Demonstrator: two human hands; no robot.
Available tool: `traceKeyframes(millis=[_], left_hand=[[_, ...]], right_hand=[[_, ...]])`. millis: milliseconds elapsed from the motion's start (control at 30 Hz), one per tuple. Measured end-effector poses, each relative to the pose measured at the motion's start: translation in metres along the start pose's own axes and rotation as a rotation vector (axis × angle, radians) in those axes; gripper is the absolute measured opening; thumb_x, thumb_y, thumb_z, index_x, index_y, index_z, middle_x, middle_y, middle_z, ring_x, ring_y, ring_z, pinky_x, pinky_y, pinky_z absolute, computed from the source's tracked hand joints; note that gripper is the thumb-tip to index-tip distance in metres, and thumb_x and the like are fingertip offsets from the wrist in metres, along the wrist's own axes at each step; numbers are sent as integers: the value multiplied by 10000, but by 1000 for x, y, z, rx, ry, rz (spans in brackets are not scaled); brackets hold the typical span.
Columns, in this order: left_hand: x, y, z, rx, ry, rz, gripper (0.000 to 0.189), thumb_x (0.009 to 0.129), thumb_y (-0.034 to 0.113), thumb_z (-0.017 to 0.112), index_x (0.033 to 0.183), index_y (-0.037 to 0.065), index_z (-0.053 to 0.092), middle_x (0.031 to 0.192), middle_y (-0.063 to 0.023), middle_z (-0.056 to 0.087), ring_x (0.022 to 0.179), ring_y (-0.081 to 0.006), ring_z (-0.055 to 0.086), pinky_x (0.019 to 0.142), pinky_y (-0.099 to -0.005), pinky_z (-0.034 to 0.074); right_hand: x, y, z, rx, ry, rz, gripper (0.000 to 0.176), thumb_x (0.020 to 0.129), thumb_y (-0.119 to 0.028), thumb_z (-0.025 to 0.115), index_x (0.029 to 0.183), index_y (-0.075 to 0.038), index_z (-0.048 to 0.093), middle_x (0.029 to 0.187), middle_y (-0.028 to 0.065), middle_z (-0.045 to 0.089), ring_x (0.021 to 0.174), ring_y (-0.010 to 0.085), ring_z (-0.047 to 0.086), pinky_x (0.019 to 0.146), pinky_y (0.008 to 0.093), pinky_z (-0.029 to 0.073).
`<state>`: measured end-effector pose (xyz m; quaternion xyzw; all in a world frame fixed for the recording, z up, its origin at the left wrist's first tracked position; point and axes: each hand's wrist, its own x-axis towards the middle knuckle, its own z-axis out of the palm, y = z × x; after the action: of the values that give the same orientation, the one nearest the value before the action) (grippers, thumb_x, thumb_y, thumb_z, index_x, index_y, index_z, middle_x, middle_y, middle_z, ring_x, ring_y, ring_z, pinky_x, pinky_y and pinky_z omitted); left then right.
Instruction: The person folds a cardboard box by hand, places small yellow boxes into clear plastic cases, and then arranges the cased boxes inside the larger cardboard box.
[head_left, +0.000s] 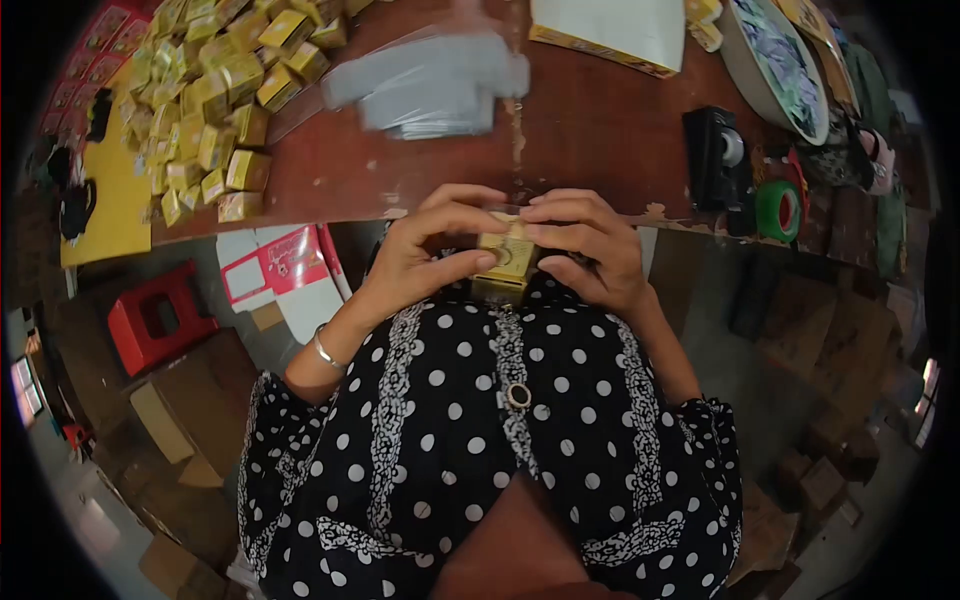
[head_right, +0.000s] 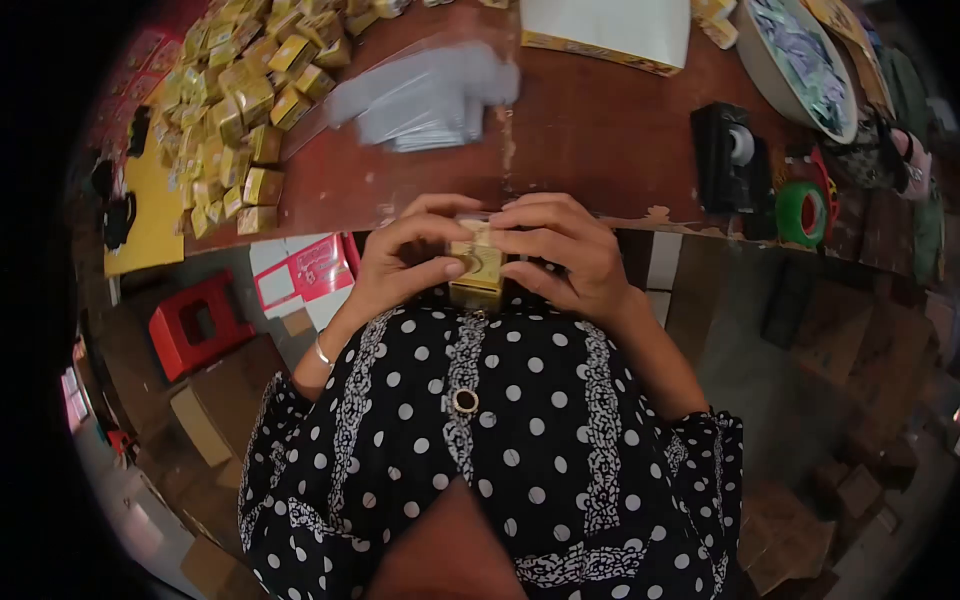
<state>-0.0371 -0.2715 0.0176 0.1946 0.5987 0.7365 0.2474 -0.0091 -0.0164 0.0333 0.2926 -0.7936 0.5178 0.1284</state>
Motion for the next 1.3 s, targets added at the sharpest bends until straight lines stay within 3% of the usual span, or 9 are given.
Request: traceKeyframes(millis=[67, 100, 167, 200, 300, 433, 767, 933, 1300], left_hand=[[4, 1, 3, -74, 38, 40, 265, 903, -48, 716, 1160, 15, 695, 1414, -145, 527, 1145, -173, 628, 946, -304, 546], [6, 2, 4, -70, 34, 51, 261, 907, -52, 709, 1159, 15, 693, 1418, -154, 522, 1146, -176, 629, 943, -302, 547], [11, 0, 1, -52, 27, 71, 252, 914, -49, 708, 1157, 14, 685, 1430, -172, 511, 1156, -192, 628, 940, -305, 551], [14, 0, 3, -60, -9, 81, 252, 914, -49, 708, 1157, 14, 685, 1430, -172, 511, 1156, -192, 628, 940, -305, 551], [24, 4, 4, -59, 39, 90, 257, 914, -34, 720, 1163, 10, 680, 1434, -175, 510, 1175, -210, 620, 956, -328, 557], [37, 4, 10, -73, 14, 113, 262, 916, -37, 715, 1172, 12, 681, 1431, -170, 512, 1185, -216, 618, 970, -339, 555], [45, 5, 20, -74, -23, 39, 270, 919, -45, 710, 1181, 8, 679, 1429, -165, 513, 1207, -230, 618, 1003, -346, 535], [45, 0, 21, -99, -31, 12, 260, 925, -49, 702, 1179, 1, 675, 1431, -164, 513, 1216, -235, 617, 1013, -343, 520], [54, 6, 34, -130, -68, 48, 256, 928, -42, 703, 1179, -10, 663, 1438, -180, 517, 1222, -221, 614, 1017, -342, 515]], right_hand=[[2, -12, -16, -125, 94, 82, 211, 864, -106, 784, 1050, -22, 732, 1136, 116, 714, 1084, 324, 672, 945, 402, 540], [-3, -9, -33, -214, 242, 136, 192, 915, -109, 745, 1075, -6, 718, 1142, 110, 713, 1049, 262, 676, 917, 371, 545], [-14, -3, -68, -22, 806, 528, 169, 971, -114, 688, 1082, 12, 710, 1155, 98, 711, 1023, 175, 658, 907, 339, 533], [-24, 5, -96, -82, 951, 566, 171, 1002, -118, 649, 1072, 24, 713, 1162, 88, 707, 1018, 125, 633, 890, 309, 519], [-75, 40, -161, -512, 907, 665, 186, 967, -125, 680, 1005, 47, 737, 1142, 126, 721, 1024, 139, 643, 878, 282, 500], [-111, 68, -185, -309, 660, 1000, 353, 943, -334, 734, 1073, -7, 739, 1214, 68, 705, 887, 80, 638, 681, 240, 492], [-108, 60, -171, 83, 798, 932, 212, 973, -216, 712, 1014, -9, 714, 1352, 110, 635, 966, 121, 653, 745, 275, 565], [-124, 53, -154, 336, 1017, 646, 178, 1008, -155, 660, 954, 14, 683, 1377, 181, 602, 1091, 178, 657, 875, 318, 612], [-145, 79, -129, 59, 1014, 536, 114, 1002, -75, 658, 1003, 39, 654, 1378, 198, 570, 1078, 155, 648, 872, 295, 604]])
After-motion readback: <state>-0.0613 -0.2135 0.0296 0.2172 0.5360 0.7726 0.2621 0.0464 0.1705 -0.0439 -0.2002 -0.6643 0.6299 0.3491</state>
